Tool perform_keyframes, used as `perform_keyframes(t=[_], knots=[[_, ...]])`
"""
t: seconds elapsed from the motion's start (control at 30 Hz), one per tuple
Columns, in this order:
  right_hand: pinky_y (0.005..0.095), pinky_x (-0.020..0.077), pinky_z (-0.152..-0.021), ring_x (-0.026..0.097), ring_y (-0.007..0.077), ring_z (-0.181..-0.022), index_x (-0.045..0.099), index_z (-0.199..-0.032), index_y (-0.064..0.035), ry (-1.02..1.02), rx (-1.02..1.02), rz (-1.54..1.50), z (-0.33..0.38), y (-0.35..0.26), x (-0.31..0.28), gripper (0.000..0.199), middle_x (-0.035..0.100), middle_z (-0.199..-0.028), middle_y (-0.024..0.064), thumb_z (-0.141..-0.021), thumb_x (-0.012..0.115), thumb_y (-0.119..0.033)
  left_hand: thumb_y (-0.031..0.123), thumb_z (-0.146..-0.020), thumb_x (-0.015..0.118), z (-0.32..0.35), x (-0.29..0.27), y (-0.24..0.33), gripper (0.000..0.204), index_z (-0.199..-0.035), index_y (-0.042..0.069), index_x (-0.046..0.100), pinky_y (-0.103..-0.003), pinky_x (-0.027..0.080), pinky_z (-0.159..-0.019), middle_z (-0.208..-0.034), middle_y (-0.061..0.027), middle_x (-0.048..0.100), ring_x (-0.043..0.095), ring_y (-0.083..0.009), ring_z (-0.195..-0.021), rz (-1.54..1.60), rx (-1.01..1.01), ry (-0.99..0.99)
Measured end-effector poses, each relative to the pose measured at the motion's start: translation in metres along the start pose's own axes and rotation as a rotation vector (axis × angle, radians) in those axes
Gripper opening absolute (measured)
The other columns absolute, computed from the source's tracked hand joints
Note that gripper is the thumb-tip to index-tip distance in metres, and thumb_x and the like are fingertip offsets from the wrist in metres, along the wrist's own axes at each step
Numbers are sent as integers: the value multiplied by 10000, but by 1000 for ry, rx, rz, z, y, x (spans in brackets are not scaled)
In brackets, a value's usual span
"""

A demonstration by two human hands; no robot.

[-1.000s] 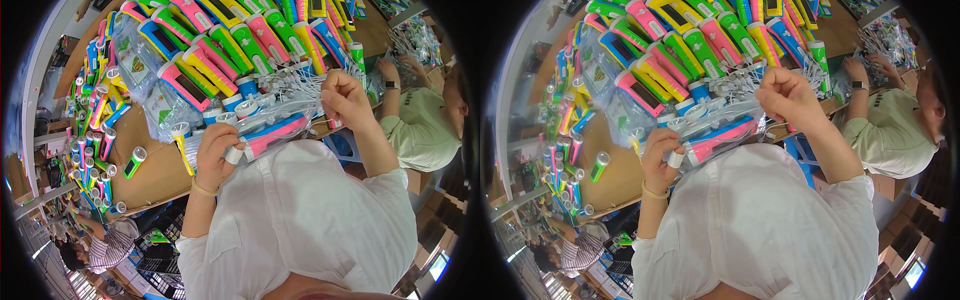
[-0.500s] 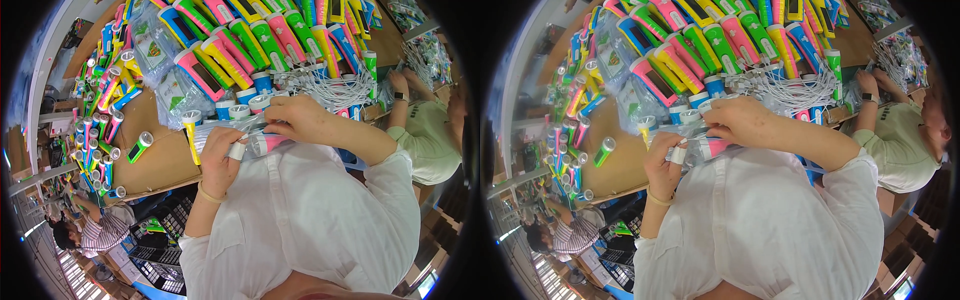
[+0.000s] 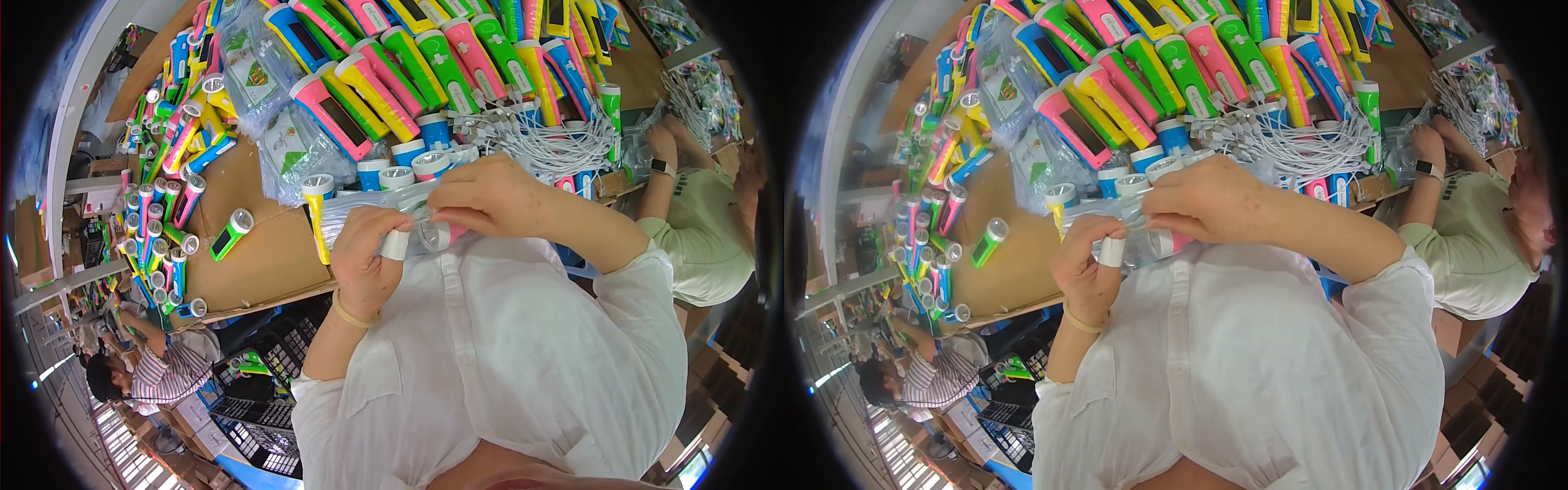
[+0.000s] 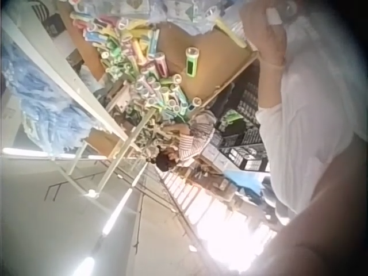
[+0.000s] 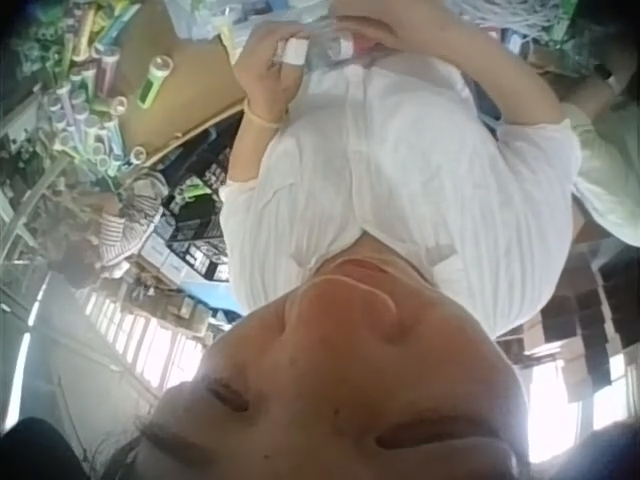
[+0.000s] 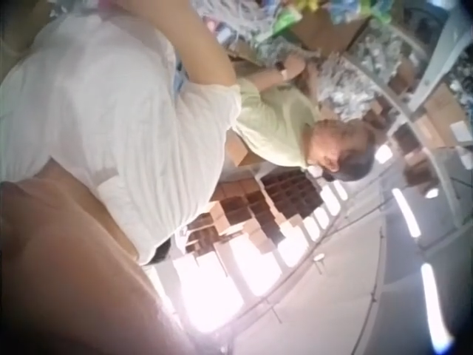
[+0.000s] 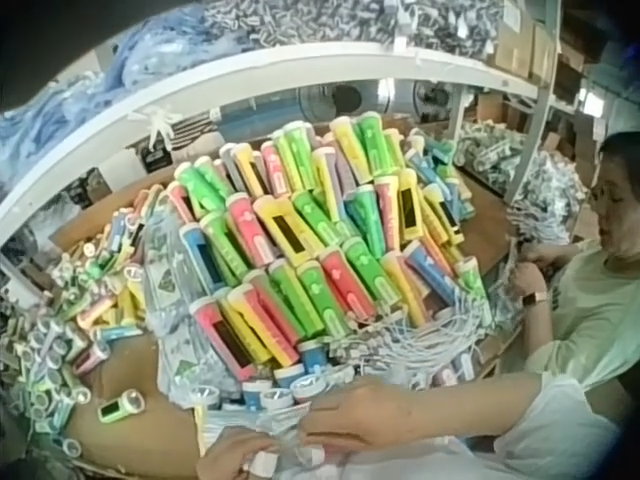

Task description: Packaging flashlights and charging cables into plastic bags on an assembly line.

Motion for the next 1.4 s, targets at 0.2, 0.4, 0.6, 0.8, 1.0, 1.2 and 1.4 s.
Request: perform_keyframes(t=[0.2,0.4,0.6,0.8,1.0,1.2,1.4], knots=[[401,502,-635,621,291,-767,677,-950,-91,-9,214,136,62,50,-42,151,587,-863,79,-829,760,-126,-62,-826,713,21,-25,-37,141,-953,-28,662,-314,499,-797,-923,-109,674,625,-221,-851,178,-219,59],[364,502,-628,607,243,-802,647,-932,-92,43,-45,335,58,26,-34,220,592,-877,40,-747,765,-110,146,-841,778,-37,9,-28,288,-1053,-22,682,-356,504,-799,-1009,-168,676,617,-291,-879,-32,-174,-264],[343,484,-590,597,219,-768,639,-935,-87,155,-124,392,56,14,-36,281,593,-850,33,-683,760,-121,119,-853,789,-28,57,-33,331,-1120,-32,666,-300,513,-742,-960,-115,676,616,-154,-842,-24,-427,-594],[356,455,-555,589,255,-721,653,-968,-57,200,-195,361,55,8,-49,290,638,-878,60,-726,783,-150,17,-882,724,-19,54,-39,254,-1120,-47,663,-252,509,-745,-966,-98,678,640,-93,-837,159,-448,-481],[283,423,-561,546,159,-663,648,-966,-21,500,19,183,72,9,-127,135,636,-844,42,-878,728,-85,-46,-834,669,-31,30,-55,226,-1059,-25,685,-384,509,-696,-892,-180,646,636,-336,-764,-74,-257,-261],[182,339,-605,428,-9,-708,619,-1068,-55,604,416,-226,78,93,-188,123,530,-835,-77,-1041,606,-173,-14,-842,701,-28,33,-53,208,-1050,-15,689,-392,535,-759,-961,-185,685,666,-344,-861,-244,-230,-210],[324,501,-741,647,159,-811,705,-1034,-18,975,611,406,155,209,-370,304,720,-862,83,-964,647,-308,-48,-820,663,-27,34,-25,250,-1059,-2,722,-422,512,-799,-996,-181,650,632,-357,-901,-342,-62,-177]])
Point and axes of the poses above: each hand's wrist, its own z-axis away from the middle knuckle, its own x-axis out of the palm, y = z × x, the point moved 8 cm from there along -z, towards the middle knuckle
